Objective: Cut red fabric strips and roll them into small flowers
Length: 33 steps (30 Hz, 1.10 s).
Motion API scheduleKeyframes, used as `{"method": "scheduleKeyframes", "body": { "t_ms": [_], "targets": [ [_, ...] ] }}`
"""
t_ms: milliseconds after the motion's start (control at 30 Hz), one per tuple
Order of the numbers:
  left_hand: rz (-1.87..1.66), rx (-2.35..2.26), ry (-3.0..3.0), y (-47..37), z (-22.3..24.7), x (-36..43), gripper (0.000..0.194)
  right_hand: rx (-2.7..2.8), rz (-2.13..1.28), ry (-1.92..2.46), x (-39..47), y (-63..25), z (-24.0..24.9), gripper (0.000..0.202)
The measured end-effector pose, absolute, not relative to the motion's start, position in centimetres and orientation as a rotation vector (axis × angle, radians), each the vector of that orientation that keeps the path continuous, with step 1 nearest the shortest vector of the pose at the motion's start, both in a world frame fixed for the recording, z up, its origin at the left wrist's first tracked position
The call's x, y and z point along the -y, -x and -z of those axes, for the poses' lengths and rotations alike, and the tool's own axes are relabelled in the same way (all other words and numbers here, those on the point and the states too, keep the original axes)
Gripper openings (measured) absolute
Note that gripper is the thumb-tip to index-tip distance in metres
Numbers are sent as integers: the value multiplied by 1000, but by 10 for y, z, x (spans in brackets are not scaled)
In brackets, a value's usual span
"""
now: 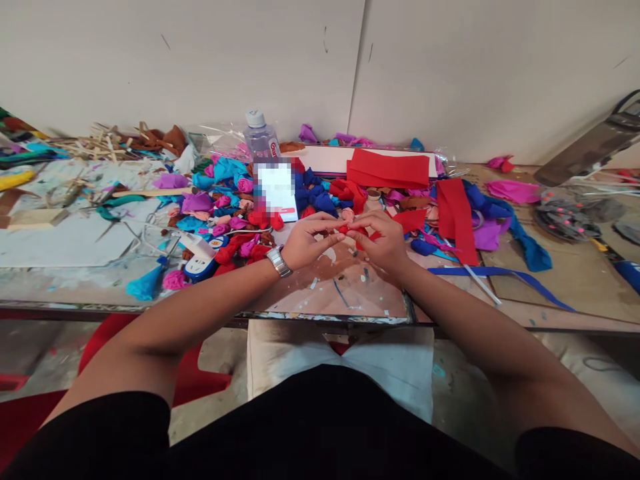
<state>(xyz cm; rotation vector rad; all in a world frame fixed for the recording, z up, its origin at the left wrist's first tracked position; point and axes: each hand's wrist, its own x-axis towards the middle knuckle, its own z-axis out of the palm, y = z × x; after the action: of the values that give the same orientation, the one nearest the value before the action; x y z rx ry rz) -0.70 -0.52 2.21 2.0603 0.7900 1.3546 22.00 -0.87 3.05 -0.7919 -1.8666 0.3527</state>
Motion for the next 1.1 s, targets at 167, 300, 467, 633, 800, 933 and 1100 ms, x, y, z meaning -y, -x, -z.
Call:
{"method": "scheduleKeyframes", "body": {
  "t_ms": [167, 300, 467, 633, 800, 933, 1100],
  "targets": [
    [-1358, -795, -2017, 6, -24, 6, 30, 1886, -357, 774, 10, -219, -30, 26],
    [-1367, -818, -1969, 7, -23, 6, 32, 1906, -345, 774, 10, -219, -32, 25],
    [-1365, -823, -1913, 5, -21, 7, 41, 1897, -303, 787, 10, -219, -33, 25],
    [-1383, -830, -2009, 6, -24, 11, 38, 1895, -299, 769, 9, -219, -30, 21],
    [-1403, -832, -2025, 6, -26, 12, 34, 1895, -305, 770, 12, -218, -31, 20],
    [-1410, -863, -2007, 6, -27, 11, 35, 1916, -319, 772, 14, -220, -35, 19],
    [-1413, -839, -1992, 6, -26, 11, 33, 1891, -287, 766, 14, -220, -37, 16]
  ]
}}
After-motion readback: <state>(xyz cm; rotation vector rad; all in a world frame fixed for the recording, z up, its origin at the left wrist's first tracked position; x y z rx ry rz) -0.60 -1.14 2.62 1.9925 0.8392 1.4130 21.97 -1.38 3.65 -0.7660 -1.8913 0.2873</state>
